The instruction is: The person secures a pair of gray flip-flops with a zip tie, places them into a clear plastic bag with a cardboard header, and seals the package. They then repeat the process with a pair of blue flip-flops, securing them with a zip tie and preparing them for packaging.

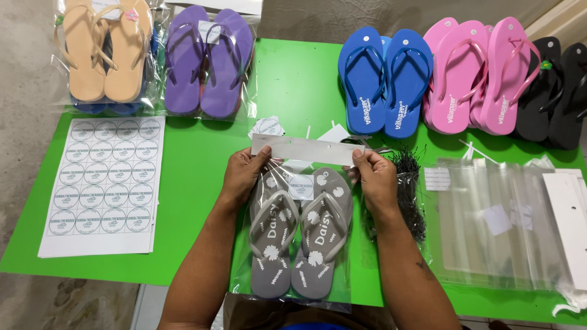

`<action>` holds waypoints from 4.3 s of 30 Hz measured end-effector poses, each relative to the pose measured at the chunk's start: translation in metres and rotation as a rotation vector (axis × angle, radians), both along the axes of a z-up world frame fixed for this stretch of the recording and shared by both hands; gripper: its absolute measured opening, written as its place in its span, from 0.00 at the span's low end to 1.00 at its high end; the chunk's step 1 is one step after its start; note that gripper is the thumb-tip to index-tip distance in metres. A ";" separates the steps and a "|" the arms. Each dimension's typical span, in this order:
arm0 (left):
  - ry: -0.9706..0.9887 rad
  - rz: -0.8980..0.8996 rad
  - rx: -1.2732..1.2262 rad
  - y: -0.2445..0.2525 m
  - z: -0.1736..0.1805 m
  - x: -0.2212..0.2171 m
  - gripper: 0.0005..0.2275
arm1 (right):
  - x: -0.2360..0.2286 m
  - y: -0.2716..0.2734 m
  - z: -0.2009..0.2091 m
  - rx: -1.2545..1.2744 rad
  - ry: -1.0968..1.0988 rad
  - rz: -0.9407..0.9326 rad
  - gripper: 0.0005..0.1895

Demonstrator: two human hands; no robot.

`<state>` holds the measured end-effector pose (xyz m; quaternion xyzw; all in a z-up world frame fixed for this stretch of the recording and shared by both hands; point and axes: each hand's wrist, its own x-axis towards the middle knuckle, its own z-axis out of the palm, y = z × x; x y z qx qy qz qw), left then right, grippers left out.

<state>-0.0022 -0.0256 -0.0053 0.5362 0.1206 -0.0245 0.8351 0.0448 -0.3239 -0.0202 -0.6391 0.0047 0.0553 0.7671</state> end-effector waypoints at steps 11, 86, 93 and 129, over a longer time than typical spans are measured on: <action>0.041 -0.086 0.011 0.003 0.003 0.004 0.13 | -0.005 0.010 0.091 -1.060 -0.746 0.056 0.34; -0.013 -0.114 -0.014 -0.006 0.012 -0.004 0.13 | -0.026 -0.024 0.039 0.178 0.150 0.270 0.20; 0.028 -0.144 0.012 -0.011 0.016 -0.003 0.12 | -0.019 -0.015 0.033 0.252 0.182 0.235 0.15; 0.142 0.187 -0.319 -0.062 0.016 -0.130 0.18 | -0.008 -0.039 0.005 0.571 -0.034 -0.451 0.11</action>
